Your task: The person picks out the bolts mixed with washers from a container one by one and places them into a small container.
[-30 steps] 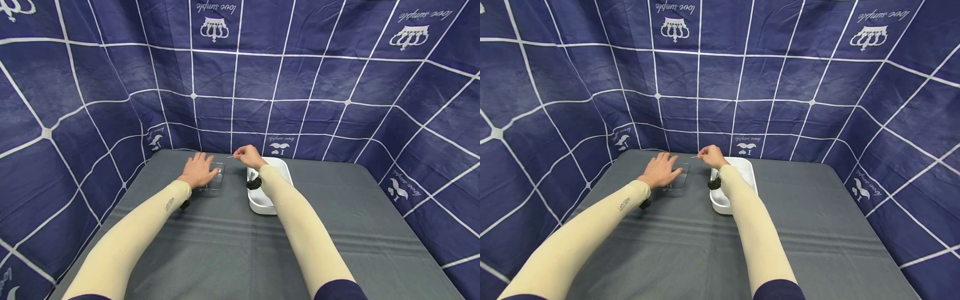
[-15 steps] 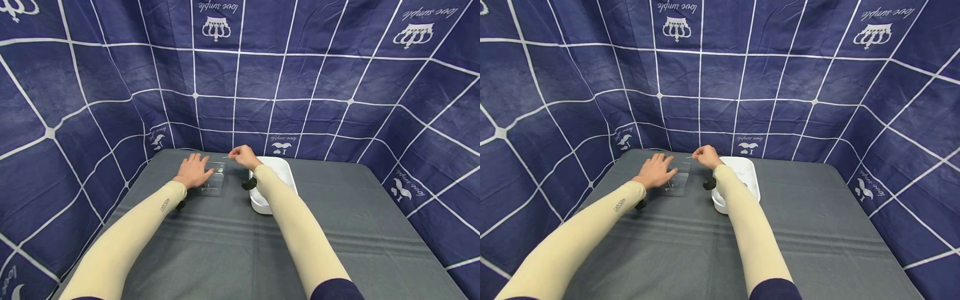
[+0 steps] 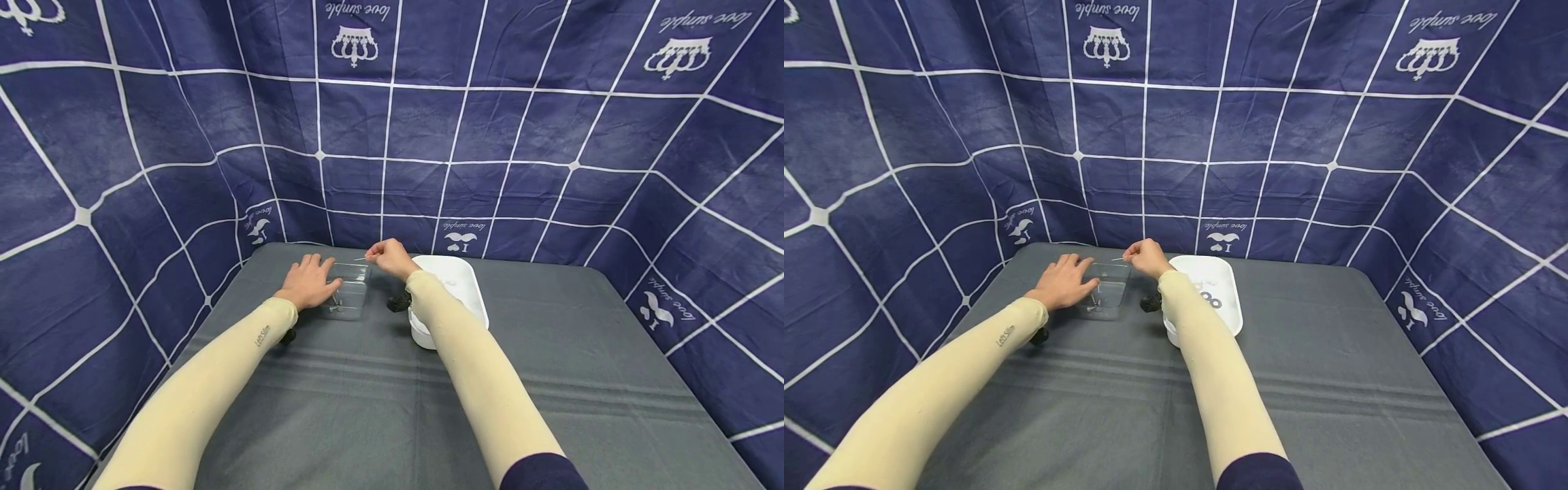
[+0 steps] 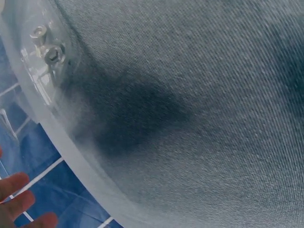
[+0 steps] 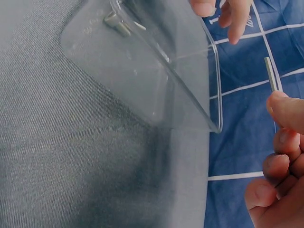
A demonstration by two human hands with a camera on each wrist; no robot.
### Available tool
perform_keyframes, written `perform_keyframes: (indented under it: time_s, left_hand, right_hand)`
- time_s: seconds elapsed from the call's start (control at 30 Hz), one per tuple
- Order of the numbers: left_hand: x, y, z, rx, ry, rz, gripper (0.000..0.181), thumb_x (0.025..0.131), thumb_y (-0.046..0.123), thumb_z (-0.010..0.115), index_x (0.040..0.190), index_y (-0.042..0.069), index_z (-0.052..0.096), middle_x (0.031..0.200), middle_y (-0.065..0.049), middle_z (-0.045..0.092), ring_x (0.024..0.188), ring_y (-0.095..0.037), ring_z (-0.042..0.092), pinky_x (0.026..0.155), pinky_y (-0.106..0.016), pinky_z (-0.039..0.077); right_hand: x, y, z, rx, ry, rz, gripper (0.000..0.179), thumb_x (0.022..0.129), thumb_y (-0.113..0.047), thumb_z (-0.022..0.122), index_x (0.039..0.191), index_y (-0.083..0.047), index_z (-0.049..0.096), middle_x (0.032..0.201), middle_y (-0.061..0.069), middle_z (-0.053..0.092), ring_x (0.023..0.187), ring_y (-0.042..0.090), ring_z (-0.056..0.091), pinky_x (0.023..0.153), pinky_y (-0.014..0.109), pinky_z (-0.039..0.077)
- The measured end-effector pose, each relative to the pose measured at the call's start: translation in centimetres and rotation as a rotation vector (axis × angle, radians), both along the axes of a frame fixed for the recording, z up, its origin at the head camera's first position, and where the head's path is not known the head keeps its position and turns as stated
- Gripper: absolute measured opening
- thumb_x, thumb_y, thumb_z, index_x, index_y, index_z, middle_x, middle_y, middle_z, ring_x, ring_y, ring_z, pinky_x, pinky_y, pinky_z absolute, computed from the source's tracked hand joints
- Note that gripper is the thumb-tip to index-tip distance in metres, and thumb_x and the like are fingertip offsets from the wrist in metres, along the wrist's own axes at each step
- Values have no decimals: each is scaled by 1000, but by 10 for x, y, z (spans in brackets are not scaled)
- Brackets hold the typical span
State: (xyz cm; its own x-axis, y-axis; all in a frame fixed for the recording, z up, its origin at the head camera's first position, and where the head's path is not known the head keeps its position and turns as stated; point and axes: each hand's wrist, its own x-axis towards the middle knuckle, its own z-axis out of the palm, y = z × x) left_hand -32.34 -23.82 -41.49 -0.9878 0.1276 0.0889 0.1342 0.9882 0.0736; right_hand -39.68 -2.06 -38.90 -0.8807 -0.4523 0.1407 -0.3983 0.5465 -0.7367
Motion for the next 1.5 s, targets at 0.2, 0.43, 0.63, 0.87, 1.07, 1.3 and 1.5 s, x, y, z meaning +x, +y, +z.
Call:
perform_keyframes:
  time_s: [0.2,0.43,0.63,0.87,1.07,1.3,1.5]
  left_hand:
    - [0,-4,-1,15,-21,-8,68,98,52,49,154,13,41,146,-23,44,140,-42,36,109,-63,33]
    - [1,-6,-3,22,-43,-6,68,99,52,49,154,13,39,146,-24,44,140,-42,37,109,-63,34]
    - [0,-8,-9,37,-53,-14,69,99,52,49,155,14,38,145,-23,45,138,-42,39,107,-63,36]
    - [-1,-9,-13,48,-74,-22,69,100,51,49,156,13,37,146,-24,44,136,-42,41,107,-62,37]
    - [0,-9,-15,60,-83,-2,70,100,51,49,158,14,34,147,-24,43,137,-42,39,107,-63,37]
    - [2,-8,-18,73,-90,6,72,100,51,49,159,14,31,148,-24,42,138,-42,38,108,-63,36]
    - [2,-8,-19,80,-86,9,72,100,50,51,159,14,31,147,-24,42,138,-42,39,107,-63,36]
  right_hand:
    - [-1,-4,-2,1,9,1,18,95,-13,68,103,0,77,94,12,75,74,9,54,66,19,41]
    - [0,-8,-4,-12,7,12,15,94,-12,68,99,0,77,89,9,74,73,8,53,65,19,41]
    - [1,-13,-7,-23,-13,20,14,95,-11,68,99,-1,77,90,9,74,73,8,54,66,19,42]
    - [4,-20,-9,-11,-32,26,17,96,-12,66,102,-1,77,94,10,74,75,10,54,66,20,42]
    - [6,-26,-10,-12,-58,26,18,96,-12,67,103,1,76,90,8,72,75,9,53,66,19,42]
    - [5,-31,-15,-11,-64,13,15,93,-11,68,98,0,77,87,6,72,74,8,54,68,19,43]
    - [3,-32,-17,4,-76,0,17,94,-12,68,100,1,77,92,8,74,78,11,57,72,19,44]
